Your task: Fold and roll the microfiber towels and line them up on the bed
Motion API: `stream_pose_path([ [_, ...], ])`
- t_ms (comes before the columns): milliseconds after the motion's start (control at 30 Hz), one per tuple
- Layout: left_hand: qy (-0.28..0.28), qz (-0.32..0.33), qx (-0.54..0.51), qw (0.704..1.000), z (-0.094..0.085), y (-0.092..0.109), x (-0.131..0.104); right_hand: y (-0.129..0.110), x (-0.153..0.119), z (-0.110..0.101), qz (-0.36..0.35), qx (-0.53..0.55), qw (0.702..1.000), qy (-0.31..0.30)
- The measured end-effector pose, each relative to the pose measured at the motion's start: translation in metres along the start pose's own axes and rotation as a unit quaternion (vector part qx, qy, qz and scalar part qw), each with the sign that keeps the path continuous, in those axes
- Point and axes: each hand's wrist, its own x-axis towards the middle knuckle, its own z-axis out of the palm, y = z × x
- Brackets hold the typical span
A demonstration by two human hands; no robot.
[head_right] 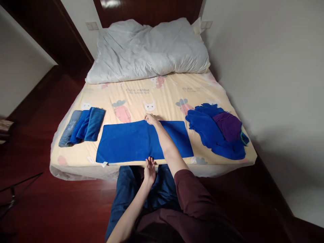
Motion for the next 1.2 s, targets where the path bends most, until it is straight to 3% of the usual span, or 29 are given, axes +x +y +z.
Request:
stream_pose_path([
  [133,0.011,0.015,-0.002,1.0,0.001,0.0,-0.001,-0.004,-0.002,-0.004,-0.005,0.01,1.0,0.005],
  [467,0.035,0.031,-0.01,0.999,0.006,-0.001,-0.003,0.012,0.017,0.015,-0.005,0.073,0.994,-0.081],
  [633,0.029,0.057,-0.005,0.998,0.006,0.001,-0.007,0.013,0.024,0.01,0.003,0.137,0.989,-0.06],
  [967,-0.007,0.124,0.005,0.992,0.006,0.011,-0.031,-0.01,-0.004,-0.027,-0.039,0.185,0.982,0.014],
  [1100,-0.03,0.208,0.065,0.975,-0.001,0.025,-0.04,-0.025,-0.021,-0.052,-0.053,0.21,0.975,0.043],
  [1200,-0.037,0.316,0.164,0.934,-0.006,0.056,-0.043,-0.036,-0.036,-0.075,-0.068,0.252,0.962,0.078],
])
